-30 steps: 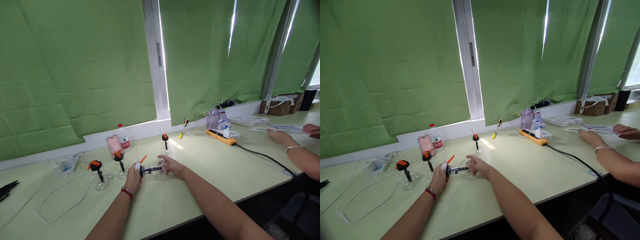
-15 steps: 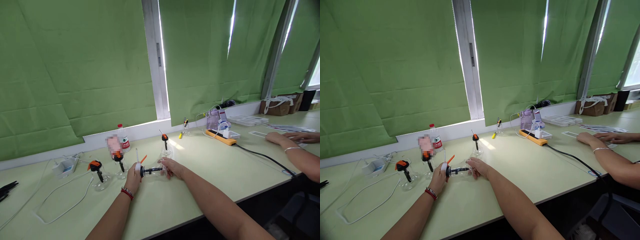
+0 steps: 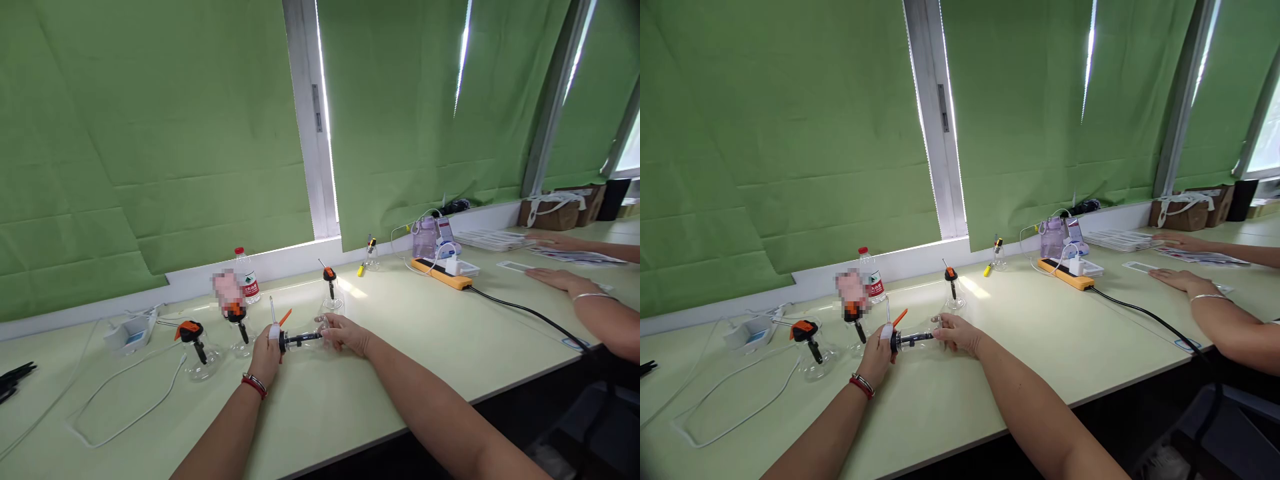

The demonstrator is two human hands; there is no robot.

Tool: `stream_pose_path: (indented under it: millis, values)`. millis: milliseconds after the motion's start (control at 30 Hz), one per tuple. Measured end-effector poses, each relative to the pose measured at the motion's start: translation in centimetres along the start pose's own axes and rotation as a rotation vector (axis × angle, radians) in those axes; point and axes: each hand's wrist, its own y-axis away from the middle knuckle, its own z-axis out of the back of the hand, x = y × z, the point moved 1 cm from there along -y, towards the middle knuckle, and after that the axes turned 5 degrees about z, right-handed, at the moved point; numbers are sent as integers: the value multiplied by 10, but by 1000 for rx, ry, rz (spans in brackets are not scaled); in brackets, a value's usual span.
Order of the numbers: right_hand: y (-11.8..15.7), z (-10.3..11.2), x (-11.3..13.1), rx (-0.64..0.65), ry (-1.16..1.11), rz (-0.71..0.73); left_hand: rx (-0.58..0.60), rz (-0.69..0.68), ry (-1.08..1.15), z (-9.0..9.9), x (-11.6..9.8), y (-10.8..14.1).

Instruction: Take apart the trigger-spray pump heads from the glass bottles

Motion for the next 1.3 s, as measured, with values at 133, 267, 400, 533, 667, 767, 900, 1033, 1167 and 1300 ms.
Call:
stream_pose_path:
  millis: [133,267,400,533,667,767,900,1033,1167,1300]
  values:
    - [-1,-1,-1,18,31,-85,-16,19,1,-2,1,-1]
    - [-1,-2,1,18,20,-114,-10,41,7,-3,-2,-1]
    - [-1,-2,0,7,17,-129,-1,38,17,-3,-5,0]
    - [-2,-1,0,11,21,-154,8,38,33,-4,-4,0]
    - [-1,-1,1,31,14,-170,10,24,38,-4,0,-1]
    - [-1,0,0,39,10,-158,7,-17,-1,-1,-2,0]
    - [0,1,-3,27,33,-105,25,-68,-52,4,-9,2]
    - [0,0,-2,14,115,-9,-17,-35,19,6,-13,2]
    - [-1,-3,-1,40,189,39,-37,-70,113,4,-16,1]
    - [-1,-7,-2,76,275,50,-3,-204,66,-2,-17,5]
